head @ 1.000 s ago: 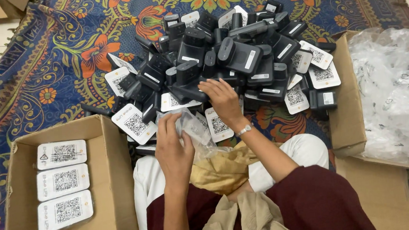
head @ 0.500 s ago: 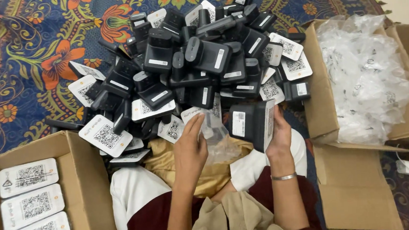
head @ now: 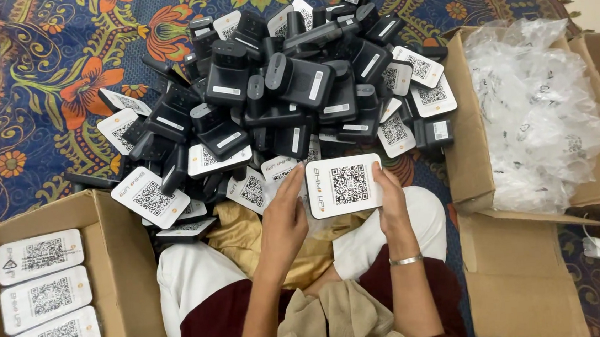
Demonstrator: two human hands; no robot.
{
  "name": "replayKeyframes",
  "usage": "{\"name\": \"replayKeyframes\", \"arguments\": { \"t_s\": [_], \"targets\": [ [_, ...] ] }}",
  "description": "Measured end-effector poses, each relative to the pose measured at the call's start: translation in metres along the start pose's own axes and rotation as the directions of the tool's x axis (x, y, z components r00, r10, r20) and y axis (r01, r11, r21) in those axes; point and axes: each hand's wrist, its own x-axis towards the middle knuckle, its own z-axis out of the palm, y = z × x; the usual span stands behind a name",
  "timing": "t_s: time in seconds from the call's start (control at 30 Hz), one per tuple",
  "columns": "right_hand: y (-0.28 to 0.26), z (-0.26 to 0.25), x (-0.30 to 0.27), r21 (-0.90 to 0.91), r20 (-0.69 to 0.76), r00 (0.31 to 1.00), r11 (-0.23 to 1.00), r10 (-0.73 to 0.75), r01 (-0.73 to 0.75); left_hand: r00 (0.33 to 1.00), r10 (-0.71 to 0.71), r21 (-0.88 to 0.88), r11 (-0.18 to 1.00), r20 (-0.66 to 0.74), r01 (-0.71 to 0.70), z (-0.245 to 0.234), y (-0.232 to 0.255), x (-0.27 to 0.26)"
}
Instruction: The person bags electronic QR code scanners and places them into cardboard boxes.
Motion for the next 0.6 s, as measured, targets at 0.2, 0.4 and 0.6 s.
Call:
{"name": "replayKeyframes", "arguments": {
  "t_s": [0.2,0.4,0.6],
  "targets": [
    [-0.019,0.013,-0.014,-0.131,0.063,0.998,0.991,-0.026,0.034,0.981,-0.184,0.131,0.976,0.053,0.176,0.008,0.008,0.008],
    [-0.014,0.017,-0.02,-0.434,0.191,0.978,0.901,0.08,0.011,0.986,-0.098,0.155,0.985,0.137,0.077,0.031,0.016,0.011],
    [0.005,0.031,-0.021,-0.39,0.354,0.934,0.915,0.047,0.101,0.965,-0.092,0.142,0.988,0.244,0.058,0.046,0.031,0.01]
  ]
}}
